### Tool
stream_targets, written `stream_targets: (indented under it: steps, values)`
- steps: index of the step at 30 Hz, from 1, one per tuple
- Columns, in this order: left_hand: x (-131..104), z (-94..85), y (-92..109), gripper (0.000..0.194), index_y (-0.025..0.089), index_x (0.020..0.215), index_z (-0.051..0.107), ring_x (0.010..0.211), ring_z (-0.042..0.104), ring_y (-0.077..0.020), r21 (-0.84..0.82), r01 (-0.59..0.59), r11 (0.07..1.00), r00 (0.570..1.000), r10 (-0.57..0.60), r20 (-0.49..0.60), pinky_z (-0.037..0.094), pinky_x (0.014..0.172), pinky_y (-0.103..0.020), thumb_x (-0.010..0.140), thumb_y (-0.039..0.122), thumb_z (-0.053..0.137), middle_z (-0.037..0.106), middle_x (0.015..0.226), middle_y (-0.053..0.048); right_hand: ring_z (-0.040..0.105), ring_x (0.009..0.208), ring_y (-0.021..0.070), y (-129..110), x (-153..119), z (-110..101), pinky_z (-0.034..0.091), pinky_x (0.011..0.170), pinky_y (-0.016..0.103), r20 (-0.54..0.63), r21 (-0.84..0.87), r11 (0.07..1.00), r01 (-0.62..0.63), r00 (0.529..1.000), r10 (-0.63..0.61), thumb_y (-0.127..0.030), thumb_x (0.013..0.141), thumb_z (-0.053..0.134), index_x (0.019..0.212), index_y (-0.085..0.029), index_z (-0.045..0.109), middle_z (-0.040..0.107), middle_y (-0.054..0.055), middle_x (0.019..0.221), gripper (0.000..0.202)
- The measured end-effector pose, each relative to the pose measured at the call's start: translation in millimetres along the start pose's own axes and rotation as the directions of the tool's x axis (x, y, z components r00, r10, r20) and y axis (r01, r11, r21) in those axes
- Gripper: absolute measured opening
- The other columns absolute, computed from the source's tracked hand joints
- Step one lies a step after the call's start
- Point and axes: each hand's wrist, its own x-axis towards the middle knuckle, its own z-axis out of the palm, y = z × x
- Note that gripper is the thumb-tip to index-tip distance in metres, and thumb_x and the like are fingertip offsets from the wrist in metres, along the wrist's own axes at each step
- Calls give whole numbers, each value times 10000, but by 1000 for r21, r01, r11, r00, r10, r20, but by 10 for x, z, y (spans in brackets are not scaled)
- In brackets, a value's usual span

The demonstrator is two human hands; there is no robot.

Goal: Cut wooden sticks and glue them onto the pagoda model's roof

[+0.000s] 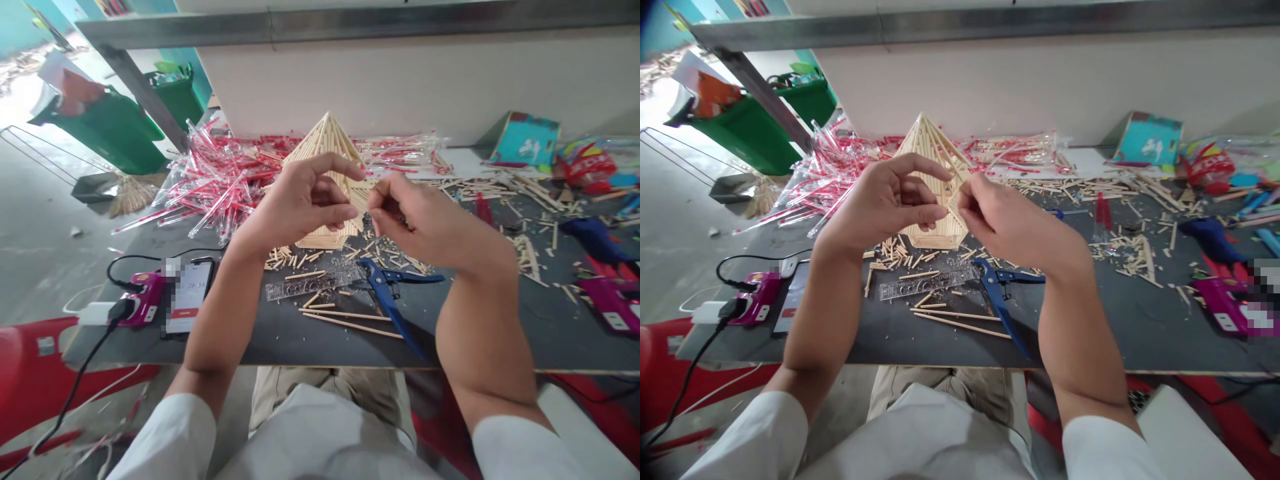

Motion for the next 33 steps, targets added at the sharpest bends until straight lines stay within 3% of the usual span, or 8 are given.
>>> stream_targets:
  steps: [4,7,10,13,17,20,28,33]
  values:
    - [16,-89,-51,227,161,1016,664,668,739,-165,36,9,999,999,-8,-47,625,618,-279,839,238,783,712,743,-18,592,743,165,53,-31,-126,468,692,349,-160,-172,984,-51,987,23,-141,910,621,929,-205,585,632,49,911,75]
    - [35,-97,-81,205,175,996,650,662,734,-155,31,19,999,998,-17,-64,621,599,-272,845,235,774,714,748,-17,629,795,181,0,-6,-122,519,759,377,-262,-118,993,-29,965,-4,-198,936,653,995,-220,648,659,64,1042,63]
    - [44,-68,-68,199,173,1006,637,655,735,-149,12,34,999,999,-34,-36,615,590,-260,859,230,758,711,747,-18,673,989,243,-71,63,-17,553,812,402,-288,-35,997,65,955,-72,-289,941,707,1107,-248,679,682,79,1177,173]
    - [41,-54,-49,315,175,1137,609,646,741,-146,-18,58,998,998,-58,3,612,592,-247,863,232,752,723,770,-12,642,1169,279,-84,138,121,557,857,415,-258,-50,989,139,955,-148,-330,936,734,1180,-252,685,684,88,1242,261]
    - [35,-89,-68,524,185,1312,512,581,722,-130,-46,86,995,996,-86,0,601,574,-232,849,215,758,737,779,4,668,969,214,-48,180,233,558,781,360,-276,-20,988,154,949,-154,-373,947,726,1138,-206,713,702,90,1142,254]
    - [38,-118,-93,518,186,1316,518,584,722,-132,-41,89,995,996,-89,14,605,575,-233,858,223,758,738,782,0,665,877,183,-43,176,259,554,753,339,-284,23,991,134,951,-122,-381,959,708,1134,-212,733,711,81,1146,245]
    - [50,-108,-115,448,197,1277,551,595,717,-131,-46,53,998,998,-53,-15,610,582,-241,878,247,748,729,776,1,668,852,158,-60,173,277,555,780,337,-279,66,994,88,958,-66,-317,975,667,1156,-231,750,701,62,1150,217]
    - [36,-109,-90,473,197,1279,569,589,716,-137,-3,53,999,999,-53,-1,606,581,-249,854,235,773,725,775,1,652,762,131,-92,154,214,537,709,296,-245,135,988,79,969,-44,-311,936,702,1036,-191,744,721,51,1007,163]
